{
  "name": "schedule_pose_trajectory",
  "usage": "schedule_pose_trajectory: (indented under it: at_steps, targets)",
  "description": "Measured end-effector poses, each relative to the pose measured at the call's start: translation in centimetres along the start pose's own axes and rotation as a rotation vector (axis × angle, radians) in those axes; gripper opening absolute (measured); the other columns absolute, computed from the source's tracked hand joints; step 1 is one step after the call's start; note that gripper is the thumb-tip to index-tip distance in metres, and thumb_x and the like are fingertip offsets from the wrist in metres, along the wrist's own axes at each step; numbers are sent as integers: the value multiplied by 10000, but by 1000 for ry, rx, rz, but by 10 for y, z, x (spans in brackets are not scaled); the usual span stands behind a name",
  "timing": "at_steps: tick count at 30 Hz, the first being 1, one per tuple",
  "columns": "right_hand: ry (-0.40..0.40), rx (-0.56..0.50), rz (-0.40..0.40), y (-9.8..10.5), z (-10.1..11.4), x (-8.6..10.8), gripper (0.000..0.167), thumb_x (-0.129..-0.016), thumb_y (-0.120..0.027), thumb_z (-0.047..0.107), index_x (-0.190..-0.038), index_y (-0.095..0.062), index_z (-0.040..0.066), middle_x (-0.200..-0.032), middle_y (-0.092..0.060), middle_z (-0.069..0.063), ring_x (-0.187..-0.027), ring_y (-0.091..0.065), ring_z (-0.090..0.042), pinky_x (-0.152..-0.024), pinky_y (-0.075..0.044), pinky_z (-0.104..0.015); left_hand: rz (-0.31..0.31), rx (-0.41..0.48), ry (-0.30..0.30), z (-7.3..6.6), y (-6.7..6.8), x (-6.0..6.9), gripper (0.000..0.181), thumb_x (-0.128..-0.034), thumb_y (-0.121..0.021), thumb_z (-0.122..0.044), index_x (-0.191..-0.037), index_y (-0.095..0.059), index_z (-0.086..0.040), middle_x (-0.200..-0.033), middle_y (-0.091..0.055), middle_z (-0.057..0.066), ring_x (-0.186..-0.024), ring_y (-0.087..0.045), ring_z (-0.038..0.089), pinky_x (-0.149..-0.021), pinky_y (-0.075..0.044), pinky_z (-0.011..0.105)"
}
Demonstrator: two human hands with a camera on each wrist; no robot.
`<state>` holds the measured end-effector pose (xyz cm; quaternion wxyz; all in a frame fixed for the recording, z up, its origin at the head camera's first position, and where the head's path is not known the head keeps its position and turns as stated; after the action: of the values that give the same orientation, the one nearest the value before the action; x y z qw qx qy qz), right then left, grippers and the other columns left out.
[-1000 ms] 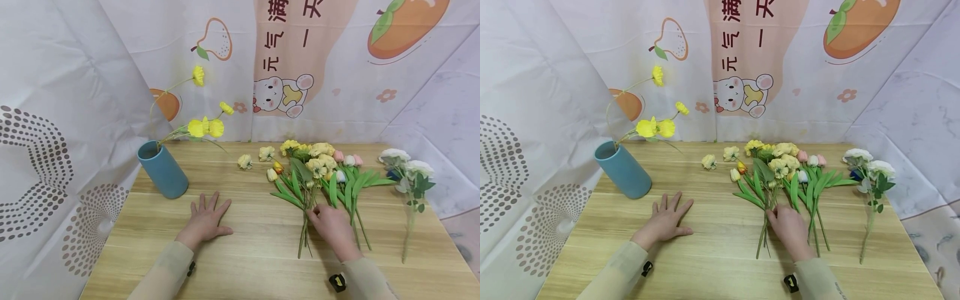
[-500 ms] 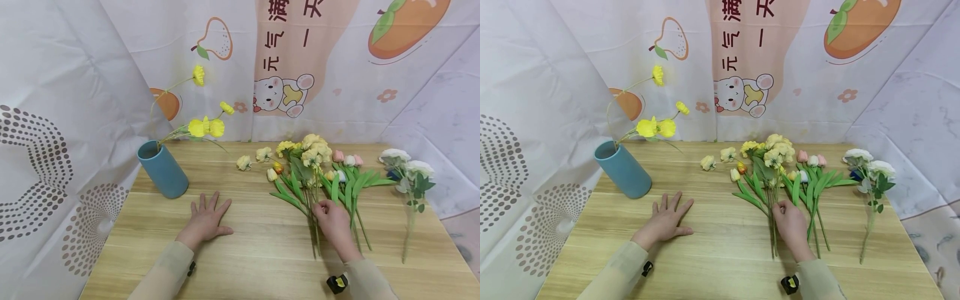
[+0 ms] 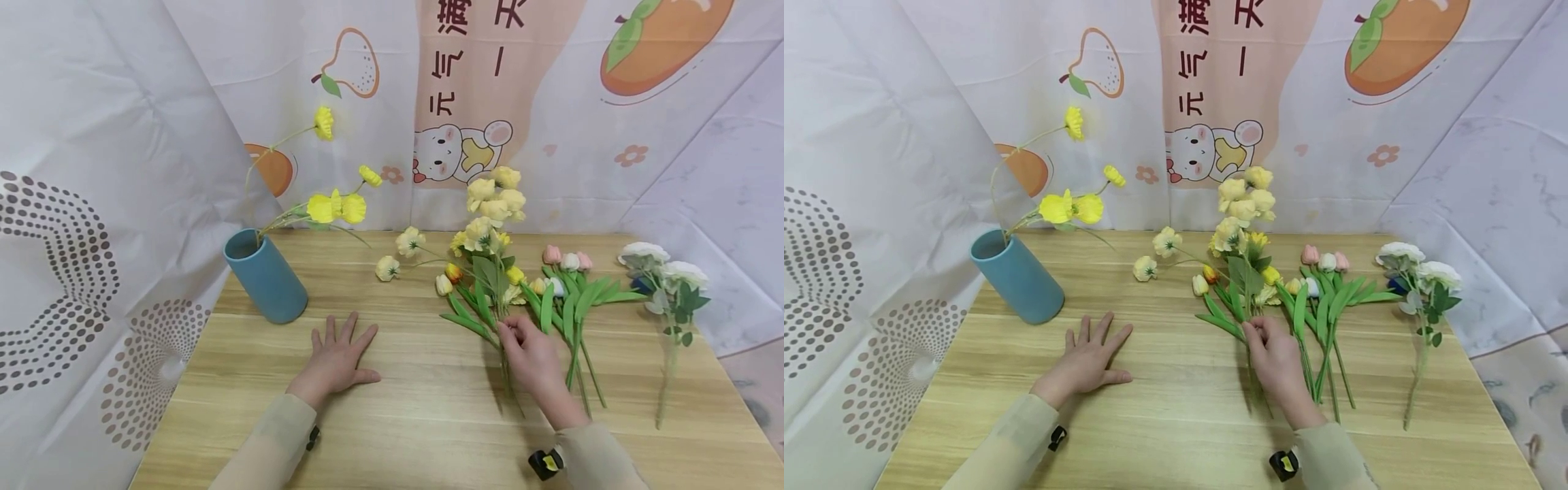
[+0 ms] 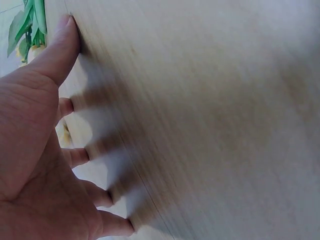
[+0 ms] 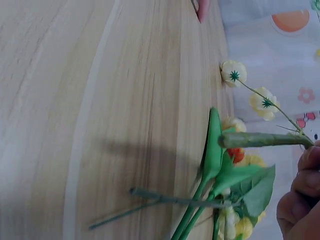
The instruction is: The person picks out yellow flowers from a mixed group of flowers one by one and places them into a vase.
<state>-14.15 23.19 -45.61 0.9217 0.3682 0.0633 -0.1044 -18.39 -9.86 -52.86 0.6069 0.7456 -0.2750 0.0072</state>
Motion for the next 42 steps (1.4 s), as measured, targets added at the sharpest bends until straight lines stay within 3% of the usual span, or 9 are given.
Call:
schedule_pose_trajectory:
  at_steps: [6,15,21,25,30,34,38,42]
  targets:
    - [-138,-103,162,-26,5,0,250,-1075,-545,284,-1098,-633,50,-672,-582,-20,-531,-483,-160,-478,-393,-284,-5,10,-1,-1,2,0,928,-867,-660,-679,-1628,-272,-315,-1705,-64,186,-1494,14,602,-1115,-63,807]
    - [-264,-232,269,-68,7,3,210,-1055,-581,194,-1057,-640,-8,-617,-589,-34,-515,-477,-155,-472,-355,-246,-8,18,-8,-1,3,0,927,-870,-670,-667,-1627,-278,-305,-1702,-73,196,-1491,17,608,-1112,-59,810]
    - [-294,-223,360,-84,8,7,222,-1033,-607,190,-1139,-687,12,-569,-586,-53,-491,-489,-158,-449,-347,-250,-1,27,-3,-2,4,1,925,-871,-678,-657,-1627,-283,-298,-1703,-70,194,-1491,21,606,-1113,-53,809]
    - [-249,-163,439,-86,8,10,299,-1043,-590,209,-1273,-683,40,-570,-585,-56,-490,-485,-148,-454,-357,-263,3,26,-1,-3,4,1,923,-873,-675,-658,-1627,-284,-295,-1703,-69,194,-1492,17,606,-1113,-56,810]
    - [-178,-99,472,-68,7,7,335,-1060,-555,210,-1334,-649,41,-653,-627,-79,-513,-474,-158,-466,-366,-280,-27,31,-7,-8,7,-1,865,-900,-670,-629,-1606,-348,-249,-1690,-149,197,-1492,-75,600,-1109,-116,807]
    - [-77,39,413,-40,3,0,349,-1062,-550,209,-1348,-629,25,-711,-614,-47,-561,-479,-148,-517,-402,-304,-75,51,-24,-19,10,-4,797,-921,-654,-612,-1566,-426,-202,-1651,-281,186,-1482,-193,575,-1112,-193,782]
    - [77,206,294,-11,-5,-4,335,-1025,-612,172,-1312,-649,4,-766,-629,-12,-628,-523,-130,-572,-448,-332,-128,54,-64,-36,14,-8,739,-945,-633,-596,-1527,-475,-170,-1580,-400,178,-1449,-319,522,-1105,-297,724]
    - [186,322,182,13,-19,-2,341,-983,-664,137,-1277,-650,-36,-909,-682,-113,-807,-629,-278,-716,-531,-478,-184,53,-83,-56,16,-14,702,-959,-604,-604,-1501,-502,-169,-1515,-465,154,-1389,-425,457,-1083,-363,664]
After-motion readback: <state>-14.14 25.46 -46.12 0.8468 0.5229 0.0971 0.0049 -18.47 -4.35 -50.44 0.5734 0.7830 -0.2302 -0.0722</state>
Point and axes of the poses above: each hand's wrist, its own x-axis away from the middle knuckle, its own y-axis out of the back of the hand, z = x × y, the point moved 7 cm from there along -x, towards the middle knuckle
